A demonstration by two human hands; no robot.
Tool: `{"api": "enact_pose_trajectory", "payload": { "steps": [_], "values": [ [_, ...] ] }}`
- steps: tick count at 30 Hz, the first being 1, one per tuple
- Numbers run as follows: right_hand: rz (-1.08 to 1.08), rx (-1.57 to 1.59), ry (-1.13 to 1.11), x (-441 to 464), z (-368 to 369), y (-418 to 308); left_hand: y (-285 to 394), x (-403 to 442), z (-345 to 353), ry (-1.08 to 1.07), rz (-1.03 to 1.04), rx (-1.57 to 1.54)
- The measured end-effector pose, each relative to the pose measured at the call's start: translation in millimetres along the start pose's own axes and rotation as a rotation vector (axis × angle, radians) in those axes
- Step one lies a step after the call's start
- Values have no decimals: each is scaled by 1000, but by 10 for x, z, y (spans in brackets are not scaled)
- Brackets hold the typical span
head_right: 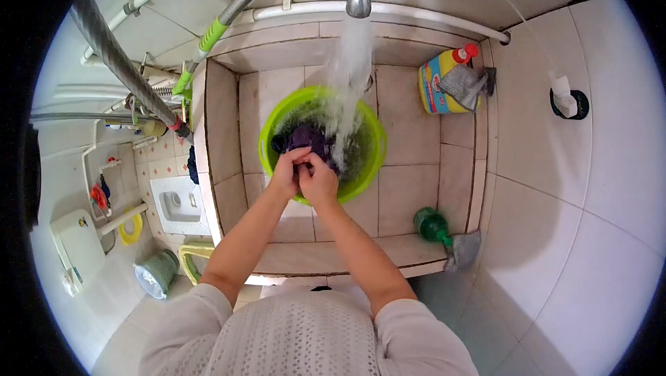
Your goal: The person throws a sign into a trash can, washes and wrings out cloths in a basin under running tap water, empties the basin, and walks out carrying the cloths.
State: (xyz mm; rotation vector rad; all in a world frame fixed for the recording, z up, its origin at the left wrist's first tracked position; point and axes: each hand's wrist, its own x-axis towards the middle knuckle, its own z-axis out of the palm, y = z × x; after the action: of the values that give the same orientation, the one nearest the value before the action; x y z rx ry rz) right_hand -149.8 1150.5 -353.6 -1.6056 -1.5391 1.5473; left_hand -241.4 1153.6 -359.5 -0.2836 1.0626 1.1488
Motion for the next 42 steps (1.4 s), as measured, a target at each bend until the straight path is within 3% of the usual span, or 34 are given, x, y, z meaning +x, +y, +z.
{"api": "enact_pose_trajectory", "payload": {
  "steps": [2, 5, 7, 9, 10, 12, 15, 18, 21, 22, 25, 26, 27, 29, 30, 31, 33, 36, 37, 39, 42],
  "values": [
    [-6, -167, -107, 37, -160, -352, 63, 83, -254, -99, 32, 53],
    [114, 224, -331, 413, -296, 30, 356, -263, -33, 106, 101, 189],
    [15, -103, -78, 632, -352, 153, 378, -263, -124, -32, 17, 111],
    [715, 893, -113, 655, -293, 88, 282, -372, -58, -55, -69, 78],
    [629, 972, -56, 639, -284, 112, 147, -432, 56, -162, -30, -24],
    [467, 1116, 56, 530, -261, 217, 210, -455, 85, -132, 57, 151],
    [269, 977, 346, 438, -553, 187, 332, -360, 33, -58, 241, 365],
    [-123, 222, 486, 544, -554, 488, 232, -3, -11, 19, 312, 456],
    [-384, -460, 571, 621, -392, 735, -108, 582, -220, 89, 801, 964],
    [-380, -733, 532, 538, -335, 728, -131, 664, -234, 143, 889, 1171],
    [87, -903, -51, 549, -336, 775, -172, 744, -246, 241, 588, 1449],
    [184, -795, 1, 611, -279, 1024, -270, 856, -304, 253, 655, 1475],
    [273, -685, 64, 672, -222, 1258, -386, 1042, -410, 189, 516, 1670],
    [204, -1269, -226, 824, -248, 1336, -562, 1393, -549, 46, 221, 2038],
    [168, -1356, -230, 836, -255, 1433, -450, 1113, -380, 102, 248, 1428],
    [132, -1443, -232, 848, -263, 1525, -403, 1057, -317, 35, 267, 1737],
    [260, -1226, -138, 698, -256, 1079, -342, 952, -260, -116, 291, 2352],
    [135, -521, 351, 229, -16, 365, -343, 698, -444, 3, 407, 1019],
    [-11, -280, 394, 51, 151, 229, -61, 215, -197, -221, 248, 415],
    [-200, -92, 292, -397, 409, -261, 251, -15, -166, -188, -163, -36],
    [-605, -129, 203, -471, 488, -421, 306, -287, -51, -216, -141, -188]
  ]
}}
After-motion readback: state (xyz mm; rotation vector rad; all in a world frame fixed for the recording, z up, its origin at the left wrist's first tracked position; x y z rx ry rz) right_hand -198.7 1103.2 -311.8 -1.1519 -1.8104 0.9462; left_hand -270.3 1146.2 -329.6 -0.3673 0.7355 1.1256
